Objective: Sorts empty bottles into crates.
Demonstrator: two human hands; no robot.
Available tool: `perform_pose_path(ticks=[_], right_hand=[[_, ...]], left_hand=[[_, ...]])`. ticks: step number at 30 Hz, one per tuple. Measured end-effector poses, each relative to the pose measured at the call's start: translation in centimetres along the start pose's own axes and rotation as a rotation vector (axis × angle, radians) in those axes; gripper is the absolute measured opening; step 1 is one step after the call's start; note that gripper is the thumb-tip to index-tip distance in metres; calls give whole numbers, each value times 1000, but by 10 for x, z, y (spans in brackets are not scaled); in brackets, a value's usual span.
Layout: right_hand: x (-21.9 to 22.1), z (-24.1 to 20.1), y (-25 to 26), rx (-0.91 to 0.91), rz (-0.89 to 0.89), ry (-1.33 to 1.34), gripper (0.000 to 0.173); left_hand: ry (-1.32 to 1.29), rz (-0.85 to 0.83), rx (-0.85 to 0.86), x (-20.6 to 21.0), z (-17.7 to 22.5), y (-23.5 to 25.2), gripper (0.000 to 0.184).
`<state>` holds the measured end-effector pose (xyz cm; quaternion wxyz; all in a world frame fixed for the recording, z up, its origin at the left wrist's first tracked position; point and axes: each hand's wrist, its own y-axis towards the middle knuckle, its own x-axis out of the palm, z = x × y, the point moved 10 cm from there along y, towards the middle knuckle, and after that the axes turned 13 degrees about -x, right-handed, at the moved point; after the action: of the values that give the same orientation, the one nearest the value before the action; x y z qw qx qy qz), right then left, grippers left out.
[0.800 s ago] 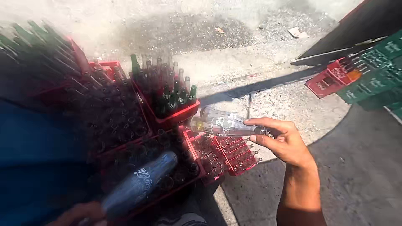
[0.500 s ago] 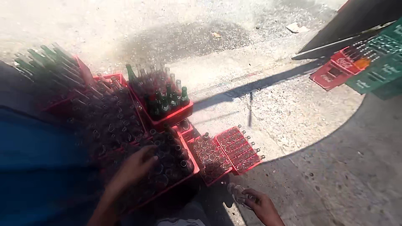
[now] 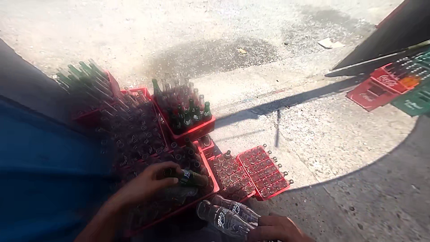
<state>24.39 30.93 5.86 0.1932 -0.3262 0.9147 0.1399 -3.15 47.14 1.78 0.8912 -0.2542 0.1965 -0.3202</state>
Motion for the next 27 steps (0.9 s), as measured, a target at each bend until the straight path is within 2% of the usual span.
perform_pose_path(ticks=[3,5,8,11,14,16,17,20,23,25,27], right_hand=[[9,7,40,-32,-88,-84,24],[29,29,70,33,-216,-141,24],[54,55,114,158,-348,-252,27],[58,65,139,179,-221,-256,34],[43,86,136,227,156,-13,40],[28,111,130,334,404,131,48],[24,125,132,394,448,181,52],[30,161,166,501,337,411,66],[46,191,205,648,145,648,72],[56,205,223,759,34,713,64],[60,204,235,805,-49,656,51]], left_hand=[[-72,315,146,-85,40,-71,24],[-54,504,211,-132,58,-95,25],[-21,738,302,-181,81,-86,27],[128,864,388,-202,104,-39,29],[326,825,402,-230,110,33,29],[358,697,389,-245,110,88,25],[334,625,352,-252,108,116,26],[203,476,166,-269,78,196,25],[227,408,-3,-280,62,257,29],[303,364,-107,-289,72,279,33],[431,239,-156,-282,83,295,28]])
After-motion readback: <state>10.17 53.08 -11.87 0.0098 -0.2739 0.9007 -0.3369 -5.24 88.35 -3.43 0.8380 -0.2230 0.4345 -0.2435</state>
